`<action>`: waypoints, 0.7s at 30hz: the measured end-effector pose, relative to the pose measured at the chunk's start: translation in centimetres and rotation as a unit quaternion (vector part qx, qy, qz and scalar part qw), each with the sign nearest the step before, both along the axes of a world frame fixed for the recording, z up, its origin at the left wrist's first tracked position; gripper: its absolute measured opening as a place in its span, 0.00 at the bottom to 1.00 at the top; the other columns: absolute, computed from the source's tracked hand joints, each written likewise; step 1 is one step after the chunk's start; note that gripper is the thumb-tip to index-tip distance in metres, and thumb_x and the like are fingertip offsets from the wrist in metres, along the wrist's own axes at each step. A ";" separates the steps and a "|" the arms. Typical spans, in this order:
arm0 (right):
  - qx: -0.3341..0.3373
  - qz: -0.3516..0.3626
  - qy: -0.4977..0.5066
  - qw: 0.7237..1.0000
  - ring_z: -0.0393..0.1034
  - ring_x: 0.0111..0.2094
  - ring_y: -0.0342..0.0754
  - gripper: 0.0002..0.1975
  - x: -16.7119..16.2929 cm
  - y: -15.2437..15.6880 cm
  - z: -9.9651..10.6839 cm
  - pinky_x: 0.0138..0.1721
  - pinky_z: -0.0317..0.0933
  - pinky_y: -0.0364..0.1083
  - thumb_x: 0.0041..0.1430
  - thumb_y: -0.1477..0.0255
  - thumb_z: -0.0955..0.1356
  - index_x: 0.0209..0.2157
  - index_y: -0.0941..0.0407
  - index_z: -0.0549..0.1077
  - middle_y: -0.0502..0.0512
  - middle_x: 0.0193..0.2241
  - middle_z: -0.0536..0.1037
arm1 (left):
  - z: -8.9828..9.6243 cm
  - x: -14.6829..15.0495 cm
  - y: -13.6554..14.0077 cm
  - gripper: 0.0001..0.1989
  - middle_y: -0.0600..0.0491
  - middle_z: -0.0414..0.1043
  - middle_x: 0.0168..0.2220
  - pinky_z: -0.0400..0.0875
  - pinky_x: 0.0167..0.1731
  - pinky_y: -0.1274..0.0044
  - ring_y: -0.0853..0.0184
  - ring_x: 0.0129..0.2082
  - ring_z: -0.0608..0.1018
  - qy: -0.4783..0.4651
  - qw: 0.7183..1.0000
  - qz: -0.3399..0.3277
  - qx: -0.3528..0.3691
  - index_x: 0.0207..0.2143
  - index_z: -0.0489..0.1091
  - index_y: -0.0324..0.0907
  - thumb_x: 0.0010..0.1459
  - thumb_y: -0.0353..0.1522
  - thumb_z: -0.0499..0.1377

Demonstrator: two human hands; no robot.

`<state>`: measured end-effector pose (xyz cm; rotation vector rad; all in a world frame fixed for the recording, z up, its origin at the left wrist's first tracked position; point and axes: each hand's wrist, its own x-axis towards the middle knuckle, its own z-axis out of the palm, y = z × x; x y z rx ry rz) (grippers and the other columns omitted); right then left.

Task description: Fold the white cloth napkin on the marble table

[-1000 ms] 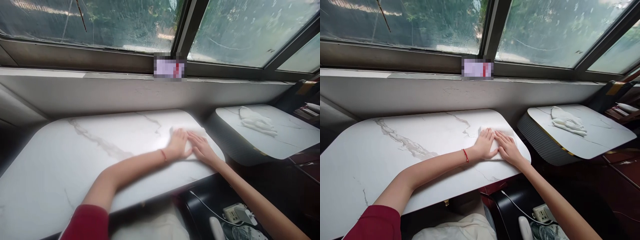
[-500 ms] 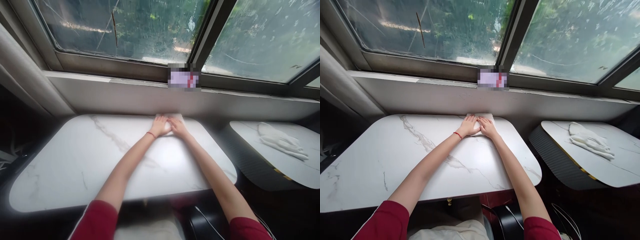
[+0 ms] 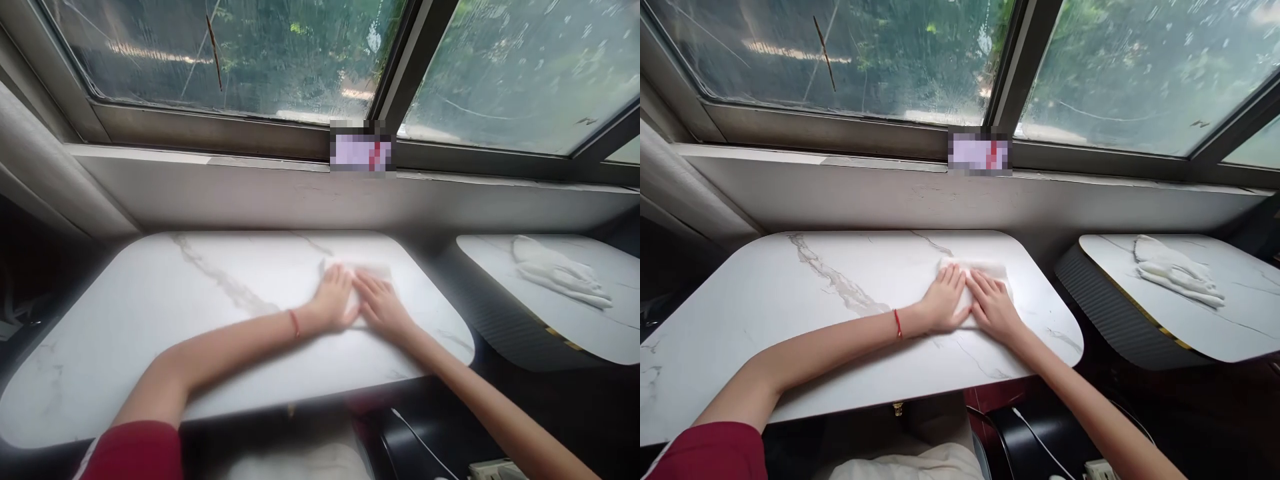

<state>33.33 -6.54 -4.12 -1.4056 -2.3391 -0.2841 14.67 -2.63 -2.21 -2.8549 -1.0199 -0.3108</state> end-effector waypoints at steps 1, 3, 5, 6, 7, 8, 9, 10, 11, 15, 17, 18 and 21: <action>0.012 -0.010 0.000 1.000 0.57 0.66 0.60 0.29 -0.2 -2.4 -0.1 0.58 0.57 0.59 0.65 0.73 0.56 0.67 0.60 0.58 0.67 0.65 0.65 | -0.2 0.0 -1.8 0.41 0.26 0.54 0.67 0.47 0.66 0.53 0.39 0.68 0.57 0.006 1.000 -0.024 0.015 0.65 0.52 0.18 0.64 0.46 0.45; 0.013 -0.022 -0.006 1.000 0.55 0.67 0.60 0.32 -0.6 -6.3 0.0 0.58 0.57 0.60 0.65 0.74 0.57 0.70 0.57 0.50 0.67 0.66 0.62 | -0.5 0.1 -4.9 0.40 0.25 0.55 0.66 0.48 0.65 0.54 0.39 0.67 0.60 0.019 0.998 -0.052 0.044 0.65 0.52 0.16 0.64 0.45 0.44; 0.003 -0.022 -0.004 1.000 0.54 0.67 0.60 0.35 -0.8 -8.5 0.3 0.58 0.57 0.61 0.65 0.74 0.57 0.72 0.54 0.45 0.65 0.67 0.61 | -0.5 0.2 -6.8 0.40 0.23 0.55 0.66 0.49 0.65 0.54 0.38 0.66 0.61 0.034 0.996 -0.056 0.062 0.64 0.52 0.14 0.64 0.44 0.44; -0.006 -0.018 0.001 1.000 0.55 0.67 0.61 0.36 -0.8 -8.9 0.5 0.57 0.58 0.61 0.65 0.74 0.57 0.72 0.52 0.44 0.64 0.67 0.62 | -0.4 0.3 -7.2 0.40 0.24 0.56 0.65 0.49 0.65 0.53 0.38 0.66 0.62 0.042 0.996 -0.054 0.063 0.64 0.53 0.15 0.64 0.44 0.44; -0.015 -0.013 0.008 1.000 0.55 0.67 0.61 0.36 -0.7 -8.8 0.6 0.57 0.58 0.62 0.64 0.73 0.57 0.72 0.51 0.43 0.64 0.66 0.62 | -0.3 0.4 -7.2 0.40 0.25 0.56 0.65 0.50 0.65 0.53 0.39 0.66 0.62 0.048 0.996 -0.050 0.060 0.64 0.55 0.16 0.63 0.44 0.45; -0.023 -0.008 0.014 1.000 0.56 0.67 0.61 0.37 -0.6 -8.2 0.7 0.57 0.58 0.63 0.64 0.73 0.57 0.72 0.50 0.43 0.63 0.66 0.62 | -0.2 0.4 -6.8 0.40 0.26 0.57 0.66 0.50 0.65 0.53 0.39 0.66 0.62 0.050 0.996 -0.046 0.052 0.64 0.56 0.18 0.63 0.45 0.45; -0.029 -0.003 0.019 0.999 0.57 0.66 0.61 0.37 -0.5 -7.4 0.7 0.57 0.58 0.63 0.64 0.72 0.57 0.72 0.49 0.43 0.63 0.66 0.62 | -0.1 0.4 -6.2 0.40 0.27 0.58 0.66 0.51 0.65 0.53 0.40 0.66 0.62 0.047 0.997 -0.042 0.042 0.64 0.57 0.19 0.62 0.45 0.45; -0.031 0.001 0.022 0.999 0.57 0.66 0.62 0.36 -0.3 -6.2 0.7 0.57 0.58 0.63 0.63 0.72 0.57 0.72 0.48 0.44 0.62 0.66 0.62 | 0.0 0.4 -5.3 0.40 0.28 0.58 0.66 0.51 0.66 0.53 0.40 0.66 0.62 0.040 0.998 -0.036 0.030 0.64 0.57 0.20 0.62 0.45 0.46; -0.031 0.004 0.023 0.999 0.57 0.66 0.62 0.36 -0.3 -4.9 0.6 0.57 0.57 0.63 0.64 0.72 0.57 0.72 0.48 0.45 0.62 0.66 0.62 | 0.2 0.3 -4.2 0.39 0.28 0.58 0.66 0.51 0.66 0.54 0.40 0.67 0.61 0.033 0.999 -0.028 0.018 0.64 0.57 0.20 0.62 0.45 0.46; -0.030 0.024 0.018 0.999 0.57 0.65 0.62 0.30 -0.6 1.4 0.2 0.59 0.55 0.61 0.64 0.70 0.55 0.68 0.54 0.56 0.65 0.65 0.64 | 0.6 -0.5 0.6 0.39 0.27 0.55 0.67 0.51 0.66 0.55 0.41 0.68 0.58 0.021 1.000 0.014 -0.018 0.65 0.55 0.18 0.63 0.44 0.46; -0.038 0.034 0.014 0.999 0.57 0.65 0.61 0.29 -1.2 4.6 0.2 0.59 0.54 0.60 0.64 0.69 0.55 0.65 0.58 0.61 0.66 0.65 0.65 | 0.7 -1.2 3.0 0.39 0.28 0.54 0.68 0.50 0.67 0.56 0.42 0.69 0.56 0.018 0.999 0.038 -0.030 0.65 0.54 0.19 0.64 0.44 0.46; -0.042 0.040 0.012 0.998 0.57 0.65 0.61 0.28 -1.6 6.2 0.2 0.60 0.53 0.59 0.64 0.69 0.55 0.64 0.58 0.62 0.66 0.64 0.65 | 0.8 -1.6 4.1 0.39 0.28 0.53 0.68 0.49 0.67 0.57 0.43 0.70 0.55 0.015 0.998 0.050 -0.036 0.66 0.54 0.19 0.64 0.44 0.47; -0.048 0.047 0.010 0.998 0.56 0.66 0.61 0.28 -2.9 10.1 0.2 0.61 0.51 0.59 0.64 0.69 0.55 0.63 0.59 0.64 0.66 0.65 0.65 | 0.8 -2.9 7.1 0.40 0.28 0.51 0.69 0.47 0.68 0.61 0.45 0.70 0.53 0.001 0.996 0.078 -0.048 0.66 0.52 0.18 0.64 0.45 0.47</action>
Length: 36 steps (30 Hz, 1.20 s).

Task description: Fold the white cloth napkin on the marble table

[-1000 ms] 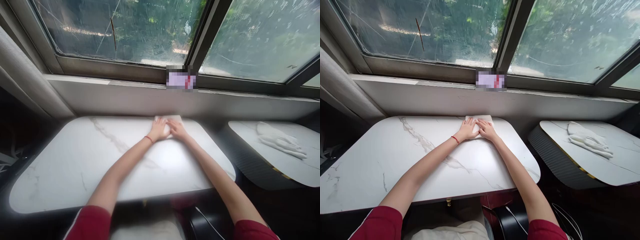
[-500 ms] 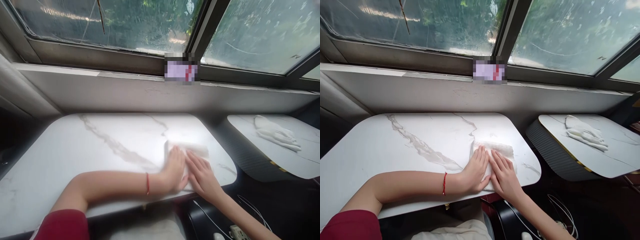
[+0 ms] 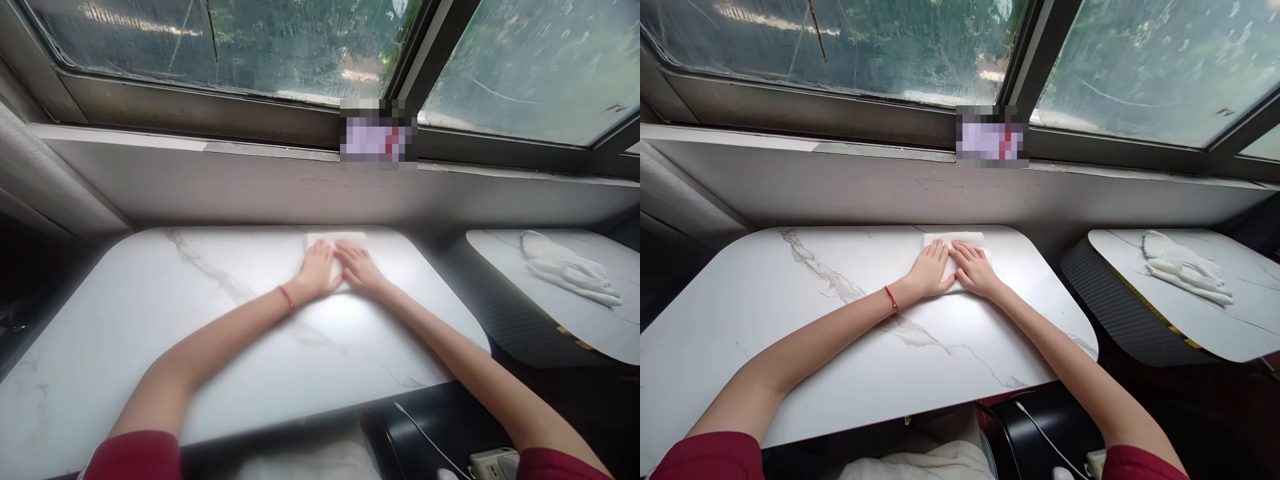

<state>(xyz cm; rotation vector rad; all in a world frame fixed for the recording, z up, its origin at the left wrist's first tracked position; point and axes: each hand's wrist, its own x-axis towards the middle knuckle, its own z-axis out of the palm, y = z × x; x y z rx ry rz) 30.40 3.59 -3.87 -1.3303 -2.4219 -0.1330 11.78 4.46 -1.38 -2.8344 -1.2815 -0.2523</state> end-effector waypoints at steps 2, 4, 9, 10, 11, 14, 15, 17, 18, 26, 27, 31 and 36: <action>-0.002 -0.001 -0.001 1.000 0.55 0.66 0.60 0.28 -0.9 2.1 0.0 0.61 0.51 0.58 0.63 0.70 0.56 0.63 0.59 0.64 0.65 0.65 0.64 | 0.0 -0.9 1.7 0.40 0.29 0.51 0.69 0.46 0.68 0.62 0.46 0.70 0.53 -0.008 1.000 0.011 0.002 0.66 0.52 0.19 0.64 0.45 0.47; -0.003 -0.006 -0.001 1.000 0.55 0.65 0.60 0.29 -1.8 3.6 0.0 0.61 0.50 0.58 0.62 0.70 0.56 0.63 0.59 0.64 0.65 0.65 0.64 | -0.1 -1.8 3.1 0.40 0.30 0.51 0.69 0.47 0.68 0.63 0.47 0.70 0.54 -0.016 1.000 0.018 0.007 0.66 0.52 0.20 0.64 0.46 0.48; -0.002 -0.015 0.006 1.000 0.56 0.64 0.61 0.29 -3.4 5.5 0.0 0.61 0.49 0.58 0.62 0.71 0.56 0.63 0.61 0.65 0.66 0.64 0.65 | -0.4 -3.2 5.1 0.39 0.32 0.53 0.69 0.48 0.68 0.63 0.49 0.70 0.56 -0.028 0.999 0.027 0.014 0.66 0.53 0.23 0.64 0.46 0.48; 0.000 -0.016 0.009 1.000 0.56 0.64 0.62 0.29 -3.6 5.6 -0.1 0.61 0.49 0.58 0.62 0.71 0.56 0.63 0.61 0.65 0.66 0.64 0.65 | -0.4 -3.3 5.2 0.39 0.32 0.53 0.69 0.48 0.68 0.63 0.49 0.70 0.56 -0.028 0.999 0.029 0.015 0.66 0.53 0.23 0.64 0.46 0.48; 0.003 -0.016 0.012 1.000 0.57 0.63 0.62 0.29 -3.7 5.7 -0.1 0.61 0.49 0.58 0.62 0.71 0.56 0.63 0.61 0.66 0.66 0.64 0.65 | -0.4 -3.4 5.3 0.39 0.32 0.52 0.69 0.48 0.68 0.63 0.49 0.70 0.56 -0.027 0.999 0.029 0.016 0.66 0.53 0.23 0.64 0.46 0.47; 0.006 -0.019 0.017 1.000 0.57 0.63 0.61 0.29 -3.9 5.8 0.0 0.61 0.49 0.58 0.62 0.71 0.56 0.62 0.62 0.66 0.67 0.64 0.66 | -0.3 -3.5 5.3 0.38 0.32 0.52 0.69 0.48 0.68 0.64 0.50 0.70 0.56 -0.026 0.999 0.029 0.015 0.66 0.53 0.23 0.64 0.45 0.47; 0.005 -0.020 0.014 1.000 0.57 0.63 0.61 0.29 -3.9 5.8 0.0 0.61 0.49 0.58 0.62 0.72 0.56 0.62 0.62 0.66 0.67 0.64 0.66 | -0.3 -3.6 5.3 0.38 0.33 0.53 0.69 0.49 0.68 0.64 0.50 0.70 0.56 -0.028 0.999 0.028 0.016 0.66 0.53 0.24 0.64 0.45 0.47; 0.002 -0.024 0.007 1.000 0.57 0.63 0.61 0.29 -3.9 5.8 0.1 0.61 0.49 0.58 0.61 0.72 0.56 0.63 0.61 0.65 0.66 0.64 0.65 | -0.3 -3.6 5.3 0.37 0.33 0.54 0.69 0.49 0.68 0.63 0.50 0.69 0.57 -0.031 0.999 0.026 0.024 0.66 0.54 0.24 0.64 0.45 0.47; 0.001 -0.026 0.003 1.000 0.57 0.64 0.60 0.29 -4.0 5.7 0.1 0.61 0.49 0.57 0.61 0.73 0.57 0.63 0.61 0.65 0.66 0.65 0.65 | -0.3 -3.6 5.3 0.37 0.33 0.54 0.68 0.49 0.68 0.63 0.50 0.69 0.57 -0.032 0.999 0.025 0.029 0.65 0.55 0.25 0.64 0.45 0.47; -0.002 -0.047 0.018 0.999 0.58 0.63 0.58 0.29 -4.3 4.9 0.5 0.61 0.50 0.56 0.62 0.73 0.56 0.63 0.62 0.66 0.66 0.64 0.66 | 0.7 -3.5 4.4 0.35 0.34 0.62 0.64 0.55 0.63 0.63 0.49 0.63 0.64 -0.024 0.998 0.032 0.047 0.63 0.59 0.26 0.64 0.44 0.48; -0.007 -0.049 0.020 0.999 0.58 0.63 0.59 0.29 -4.3 4.6 0.6 0.61 0.51 0.56 0.62 0.73 0.56 0.63 0.62 0.66 0.66 0.64 0.66 | 1.0 -3.5 4.1 0.33 0.35 0.65 0.62 0.57 0.62 0.63 0.50 0.61 0.67 -0.019 0.998 0.029 0.050 0.61 0.61 0.27 0.63 0.44 0.49; -0.017 -0.037 0.005 0.999 0.57 0.64 0.60 0.29 -4.2 1.6 0.6 0.60 0.51 0.58 0.63 0.72 0.56 0.64 0.62 0.65 0.67 0.65 0.64 | 2.6 -3.7 1.7 0.28 0.38 0.73 0.50 0.63 0.55 0.63 0.50 0.51 0.71 0.002 0.998 0.003 0.064 0.51 0.70 0.32 0.60 0.46 0.53; 0.009 0.008 -0.013 1.000 0.59 0.62 0.62 0.28 -4.9 -7.5 1.0 0.57 0.55 0.58 0.65 0.71 0.56 0.64 0.62 0.63 0.68 0.63 0.66 | 3.3 -5.4 -5.7 0.28 0.40 0.73 0.44 0.67 0.48 0.63 0.52 0.44 0.71 0.013 0.997 -0.033 0.067 0.49 0.71 0.34 0.59 0.48 0.53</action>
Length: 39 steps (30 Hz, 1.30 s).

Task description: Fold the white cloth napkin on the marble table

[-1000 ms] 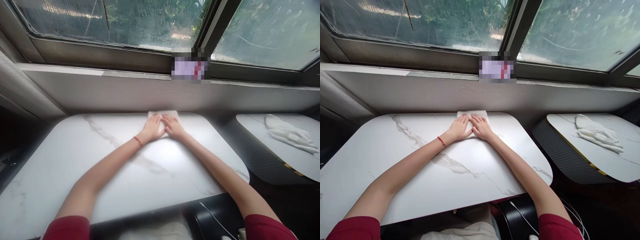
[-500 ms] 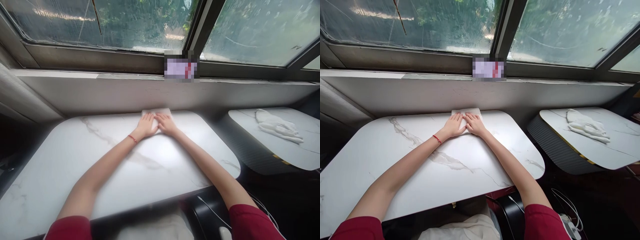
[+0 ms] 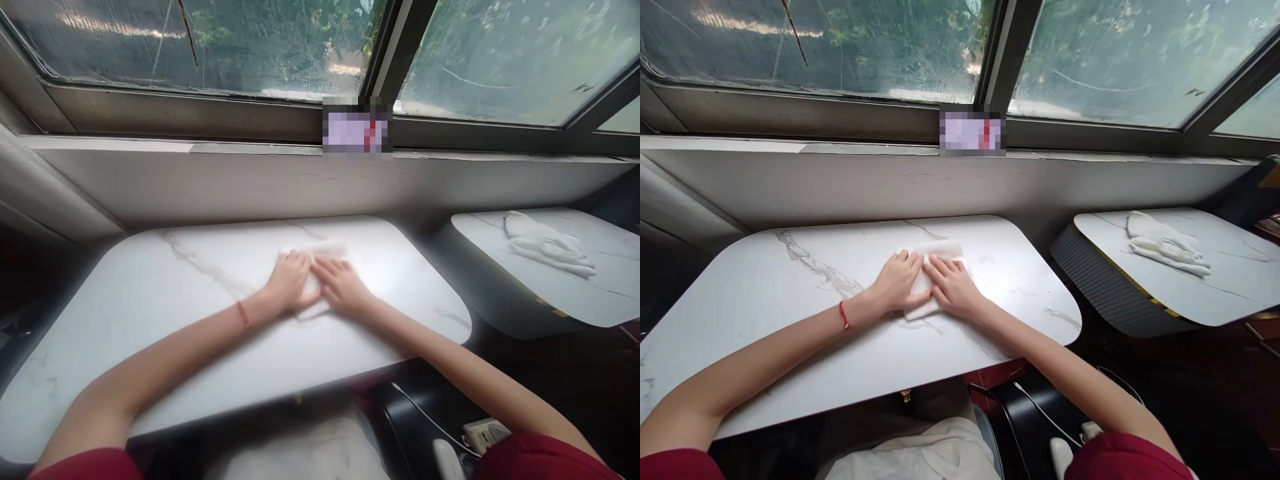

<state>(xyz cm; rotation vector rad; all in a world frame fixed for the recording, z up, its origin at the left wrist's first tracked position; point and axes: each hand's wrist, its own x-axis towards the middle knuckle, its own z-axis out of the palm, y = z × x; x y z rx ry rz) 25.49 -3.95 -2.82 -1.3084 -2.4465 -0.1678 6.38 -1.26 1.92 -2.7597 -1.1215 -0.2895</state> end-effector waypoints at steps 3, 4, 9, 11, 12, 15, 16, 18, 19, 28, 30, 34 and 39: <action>0.016 0.051 -0.042 0.998 0.64 0.55 0.64 0.28 -1.1 -5.7 0.9 0.50 0.59 0.60 0.64 0.69 0.57 0.64 0.61 0.63 0.70 0.59 0.70 | -0.4 -1.8 -5.3 0.28 0.42 0.73 0.42 0.68 0.44 0.64 0.54 0.41 0.71 0.016 0.999 -0.036 -0.005 0.51 0.71 0.34 0.60 0.48 0.53; 0.014 0.071 -0.054 0.996 0.65 0.53 0.64 0.28 -1.6 -7.1 1.3 0.47 0.60 0.60 0.64 0.68 0.58 0.63 0.60 0.64 0.71 0.56 0.72 | -0.6 -2.3 -6.7 0.29 0.42 0.73 0.42 0.69 0.43 0.64 0.53 0.41 0.72 0.027 0.999 -0.046 0.003 0.51 0.71 0.33 0.60 0.48 0.53; -0.005 0.120 -0.051 0.991 0.63 0.56 0.64 0.29 -3.7 -7.9 2.0 0.51 0.60 0.61 0.62 0.69 0.59 0.64 0.58 0.61 0.69 0.58 0.69 | -1.5 -3.9 -8.8 0.32 0.35 0.71 0.53 0.66 0.50 0.61 0.49 0.50 0.71 0.057 0.998 -0.011 0.037 0.57 0.69 0.30 0.62 0.47 0.52; -0.008 0.115 -0.027 0.993 0.58 0.61 0.63 0.30 -4.2 -6.1 1.7 0.55 0.58 0.61 0.62 0.71 0.58 0.65 0.60 0.59 0.70 0.62 0.66 | -1.5 -3.9 -7.4 0.34 0.35 0.71 0.54 0.64 0.54 0.59 0.48 0.51 0.71 0.048 0.999 0.015 0.007 0.58 0.68 0.29 0.61 0.47 0.52; -0.007 0.110 -0.016 0.994 0.57 0.62 0.63 0.30 -4.4 -5.0 1.4 0.56 0.57 0.61 0.63 0.71 0.57 0.65 0.61 0.58 0.71 0.62 0.65 | -1.5 -3.9 -6.4 0.35 0.34 0.70 0.55 0.63 0.55 0.59 0.47 0.53 0.71 0.042 0.999 0.026 -0.008 0.59 0.67 0.29 0.60 0.48 0.53; 0.001 0.092 0.012 0.996 0.58 0.63 0.61 0.27 -5.5 -1.4 0.6 0.57 0.56 0.59 0.64 0.73 0.56 0.63 0.62 0.62 0.71 0.62 0.66 | -1.4 -4.5 -2.8 0.39 0.32 0.60 0.64 0.57 0.63 0.60 0.45 0.65 0.61 0.018 0.998 0.053 -0.030 0.63 0.62 0.26 0.59 0.48 0.54; 0.004 0.087 0.019 0.996 0.58 0.63 0.60 0.26 -5.9 -0.2 0.3 0.58 0.55 0.58 0.65 0.73 0.56 0.62 0.61 0.63 0.70 0.62 0.66 | -1.5 -4.9 -1.6 0.40 0.33 0.55 0.68 0.54 0.65 0.60 0.45 0.68 0.56 0.010 0.997 0.062 -0.036 0.64 0.60 0.26 0.59 0.48 0.54; 0.005 0.076 0.027 0.997 0.58 0.64 0.59 0.25 -6.9 2.3 0.0 0.59 0.54 0.57 0.65 0.73 0.55 0.61 0.60 0.65 0.68 0.63 0.66 | -1.8 -5.9 0.6 0.40 0.36 0.48 0.71 0.49 0.67 0.62 0.48 0.71 0.49 -0.007 0.995 0.082 -0.059 0.67 0.56 0.28 0.60 0.47 0.52; 0.005 0.071 0.027 0.997 0.58 0.64 0.58 0.25 -7.4 3.4 -0.1 0.59 0.53 0.56 0.66 0.73 0.55 0.61 0.60 0.65 0.68 0.64 0.66 | -2.0 -6.4 1.6 0.40 0.37 0.46 0.72 0.48 0.68 0.62 0.49 0.72 0.48 -0.016 0.993 0.090 -0.074 0.68 0.54 0.28 0.61 0.47 0.51; 0.010 0.069 0.010 0.997 0.54 0.67 0.58 0.26 -11.1 9.9 -0.5 0.61 0.50 0.55 0.67 0.72 0.55 0.62 0.65 0.65 0.69 0.66 0.63 | -2.9 -10.2 6.9 0.42 0.39 0.44 0.72 0.44 0.70 0.64 0.52 0.73 0.47 -0.031 0.989 0.121 -0.085 0.70 0.48 0.29 0.63 0.48 0.48; 0.013 0.073 0.013 0.997 0.55 0.67 0.58 0.26 -11.9 10.8 -0.5 0.61 0.50 0.55 0.67 0.72 0.55 0.61 0.65 0.66 0.69 0.65 0.63 | -2.8 -11.0 7.7 0.42 0.39 0.44 0.72 0.44 0.70 0.64 0.53 0.73 0.48 -0.029 0.989 0.125 -0.079 0.70 0.48 0.29 0.64 0.48 0.48; 0.010 0.078 0.023 0.997 0.56 0.66 0.58 0.25 -13.6 12.5 -0.3 0.60 0.50 0.55 0.67 0.72 0.56 0.60 0.65 0.67 0.70 0.65 0.64 | -2.7 -12.5 9.1 0.41 0.40 0.44 0.73 0.46 0.69 0.64 0.53 0.73 0.48 -0.025 0.987 0.136 -0.080 0.70 0.47 0.30 0.64 0.47 0.48; 0.015 0.079 0.040 0.996 0.58 0.65 0.57 0.24 -14.4 13.5 -0.1 0.60 0.51 0.55 0.66 0.73 0.56 0.60 0.64 0.67 0.69 0.64 0.66 | -2.7 -13.1 9.7 0.39 0.39 0.47 0.72 0.49 0.68 0.61 0.51 0.72 0.51 -0.044 0.986 0.147 -0.069 0.69 0.49 0.31 0.64 0.46 0.48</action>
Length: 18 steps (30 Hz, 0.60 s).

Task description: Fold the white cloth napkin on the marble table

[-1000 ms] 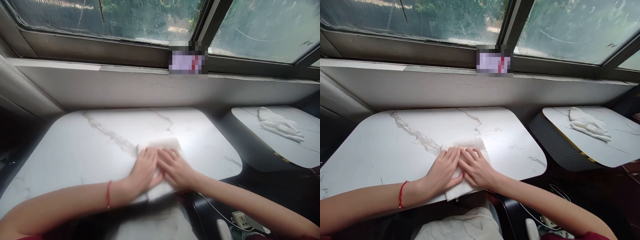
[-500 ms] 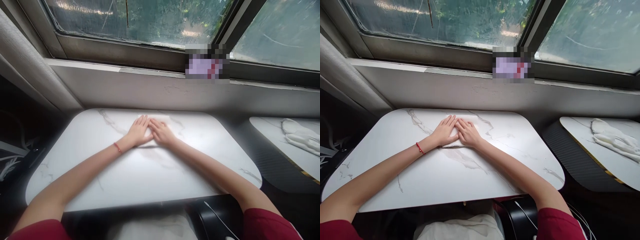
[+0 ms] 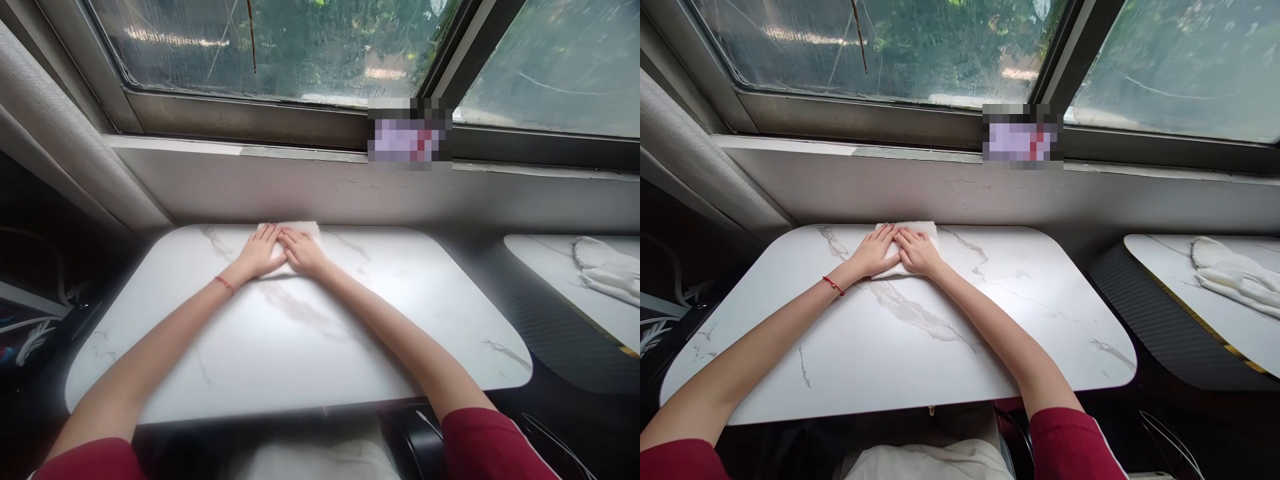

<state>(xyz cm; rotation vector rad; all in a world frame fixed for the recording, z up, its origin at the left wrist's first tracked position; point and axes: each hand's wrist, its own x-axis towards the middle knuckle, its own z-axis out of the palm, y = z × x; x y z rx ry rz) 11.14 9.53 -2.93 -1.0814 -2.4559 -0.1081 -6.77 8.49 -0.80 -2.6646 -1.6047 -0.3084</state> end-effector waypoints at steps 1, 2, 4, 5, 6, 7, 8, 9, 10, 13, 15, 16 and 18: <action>0.000 -0.001 0.001 1.000 0.58 0.65 0.57 0.25 0.0 0.0 0.0 0.60 0.51 0.55 0.66 0.73 0.56 0.60 0.64 0.67 0.69 0.64 0.66 | 0.0 0.0 0.0 0.38 0.38 0.48 0.71 0.49 0.68 0.61 0.51 0.71 0.51 -0.002 1.000 0.002 0.004 0.69 0.50 0.30 0.64 0.46 0.48; -0.002 -0.001 0.001 1.000 0.58 0.65 0.57 0.25 0.0 -0.1 0.1 0.60 0.51 0.55 0.67 0.73 0.56 0.60 0.64 0.67 0.69 0.64 0.66 | 0.0 0.1 -0.1 0.38 0.38 0.49 0.71 0.49 0.68 0.61 0.51 0.71 0.52 -0.002 1.000 0.004 0.006 0.69 0.51 0.30 0.64 0.46 0.48; -0.010 -0.002 -0.001 1.000 0.58 0.64 0.57 0.25 0.1 -0.4 0.2 0.60 0.51 0.55 0.67 0.73 0.56 0.61 0.65 0.67 0.69 0.64 0.66 | 0.1 0.2 -0.3 0.38 0.37 0.51 0.70 0.49 0.68 0.62 0.51 0.71 0.54 0.001 1.000 0.007 0.008 0.68 0.53 0.29 0.64 0.45 0.48; -0.014 -0.004 -0.002 1.000 0.58 0.64 0.57 0.25 0.1 -0.6 0.3 0.60 0.51 0.55 0.67 0.73 0.56 0.61 0.65 0.67 0.69 0.64 0.66 | 0.2 0.2 -0.4 0.38 0.37 0.51 0.70 0.50 0.68 0.62 0.51 0.70 0.54 0.003 1.000 0.007 0.008 0.68 0.53 0.28 0.63 0.45 0.48; -0.017 -0.006 -0.002 1.000 0.58 0.64 0.57 0.25 0.1 -0.9 0.4 0.60 0.51 0.56 0.67 0.73 0.56 0.61 0.65 0.67 0.69 0.64 0.66 | 0.2 0.2 -0.6 0.37 0.37 0.51 0.70 0.50 0.67 0.62 0.51 0.70 0.54 0.004 1.000 0.005 0.009 0.67 0.53 0.29 0.63 0.45 0.48; -0.020 -0.009 -0.002 1.000 0.58 0.64 0.57 0.25 0.1 -1.2 0.5 0.60 0.51 0.56 0.67 0.73 0.56 0.61 0.65 0.67 0.69 0.64 0.66 | 0.2 0.3 -0.8 0.37 0.37 0.51 0.70 0.51 0.67 0.62 0.51 0.70 0.55 0.005 1.000 0.003 0.012 0.67 0.54 0.29 0.63 0.45 0.48; -0.022 -0.011 -0.002 1.000 0.58 0.64 0.57 0.24 0.2 -1.5 0.6 0.60 0.51 0.55 0.67 0.73 0.56 0.61 0.64 0.67 0.69 0.64 0.66 | 0.2 0.3 -1.2 0.37 0.37 0.52 0.70 0.51 0.67 0.61 0.52 0.70 0.55 0.005 1.000 0.002 0.015 0.67 0.54 0.30 0.63 0.44 0.49; -0.024 -0.010 -0.001 1.000 0.58 0.64 0.57 0.24 0.2 -2.0 0.6 0.60 0.52 0.55 0.67 0.73 0.57 0.60 0.64 0.67 0.69 0.64 0.66 | 0.2 0.3 -1.7 0.36 0.37 0.52 0.70 0.52 0.67 0.61 0.52 0.70 0.56 0.004 1.000 0.004 0.019 0.67 0.55 0.31 0.63 0.44 0.49; -0.026 -0.008 0.000 1.000 0.59 0.64 0.57 0.24 0.2 -2.6 0.6 0.60 0.52 0.56 0.67 0.73 0.57 0.60 0.64 0.68 0.69 0.63 0.66 | 0.1 0.3 -2.4 0.36 0.37 0.53 0.70 0.53 0.66 0.61 0.51 0.70 0.56 0.004 1.000 0.007 0.023 0.67 0.55 0.31 0.63 0.44 0.49; -0.026 0.010 0.005 1.000 0.58 0.64 0.58 0.24 0.0 -5.6 0.4 0.60 0.52 0.56 0.67 0.72 0.58 0.61 0.63 0.68 0.69 0.63 0.66 | -0.1 0.0 -5.8 0.36 0.36 0.53 0.69 0.53 0.66 0.60 0.49 0.70 0.56 0.012 0.999 0.017 0.034 0.67 0.56 0.29 0.63 0.44 0.49; -0.023 0.025 0.014 0.999 0.57 0.65 0.59 0.25 -0.4 -8.7 0.2 0.61 0.52 0.57 0.66 0.71 0.58 0.61 0.64 0.67 0.69 0.64 0.66 | -0.1 -0.5 -9.1 0.37 0.35 0.54 0.69 0.53 0.66 0.60 0.48 0.70 0.56 0.024 0.999 0.015 0.046 0.66 0.56 0.27 0.63 0.44 0.48; -0.022 0.031 0.019 0.999 0.56 0.65 0.59 0.26 -0.7 -10.4 0.0 0.61 0.52 0.57 0.66 0.71 0.58 0.62 0.64 0.66 0.69 0.64 0.65 | -0.2 -0.9 -11.0 0.36 0.34 0.54 0.69 0.54 0.66 0.60 0.48 0.69 0.57 0.031 0.998 0.010 0.055 0.66 0.57 0.26 0.63 0.43 0.47; -0.021 0.044 0.034 0.998 0.55 0.66 0.60 0.27 -1.5 -14.1 -0.1 0.62 0.51 0.58 0.65 0.71 0.59 0.63 0.66 0.63 0.71 0.64 0.64 | -0.4 -1.9 -15.0 0.36 0.33 0.56 0.68 0.56 0.65 0.60 0.47 0.69 0.59 0.048 0.996 -0.001 0.080 0.65 0.59 0.25 0.63 0.42 0.47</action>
